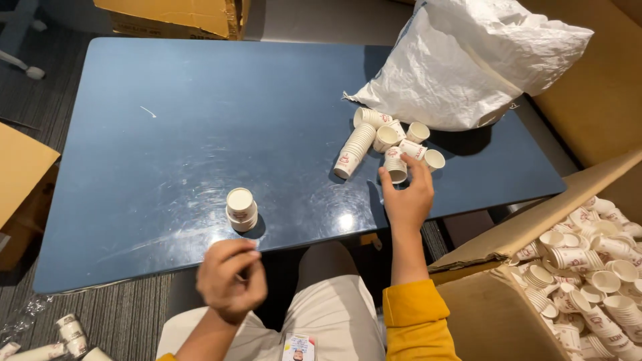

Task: The recorder stacks small paper cups and then wraps a stack in plastic film.

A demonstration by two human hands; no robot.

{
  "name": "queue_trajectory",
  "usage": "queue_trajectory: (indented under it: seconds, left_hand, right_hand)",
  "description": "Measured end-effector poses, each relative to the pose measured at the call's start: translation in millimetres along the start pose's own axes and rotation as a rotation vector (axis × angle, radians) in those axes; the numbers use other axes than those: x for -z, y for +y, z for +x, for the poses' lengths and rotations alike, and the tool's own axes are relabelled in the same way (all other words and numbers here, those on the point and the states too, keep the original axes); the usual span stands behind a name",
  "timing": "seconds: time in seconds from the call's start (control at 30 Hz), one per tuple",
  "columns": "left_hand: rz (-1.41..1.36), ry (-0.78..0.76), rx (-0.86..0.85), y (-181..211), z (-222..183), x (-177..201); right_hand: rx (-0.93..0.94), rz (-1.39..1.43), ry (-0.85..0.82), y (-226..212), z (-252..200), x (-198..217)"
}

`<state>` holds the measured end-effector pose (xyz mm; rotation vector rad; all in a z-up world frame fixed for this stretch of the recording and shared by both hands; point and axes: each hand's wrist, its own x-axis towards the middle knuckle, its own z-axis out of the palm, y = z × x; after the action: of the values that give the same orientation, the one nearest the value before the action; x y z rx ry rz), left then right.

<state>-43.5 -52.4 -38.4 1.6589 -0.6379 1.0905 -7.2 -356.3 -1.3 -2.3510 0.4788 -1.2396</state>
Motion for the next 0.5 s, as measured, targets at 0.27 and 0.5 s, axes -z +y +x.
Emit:
queue_trajectory:
  seconds: [0.27,0.5]
  left_hand:
    - [-0.357,-0.325,0.304,40.1,30.6,-90.7]
    - [-0.672,-0.426,0.707,9.4,7.7,-194.8]
  right_hand:
    - [-0.309,0.563,-0.141,39.5,-21.7,-12.1]
    - [-0.297,1.172,-0.392,38.7,-42.4,1.8]
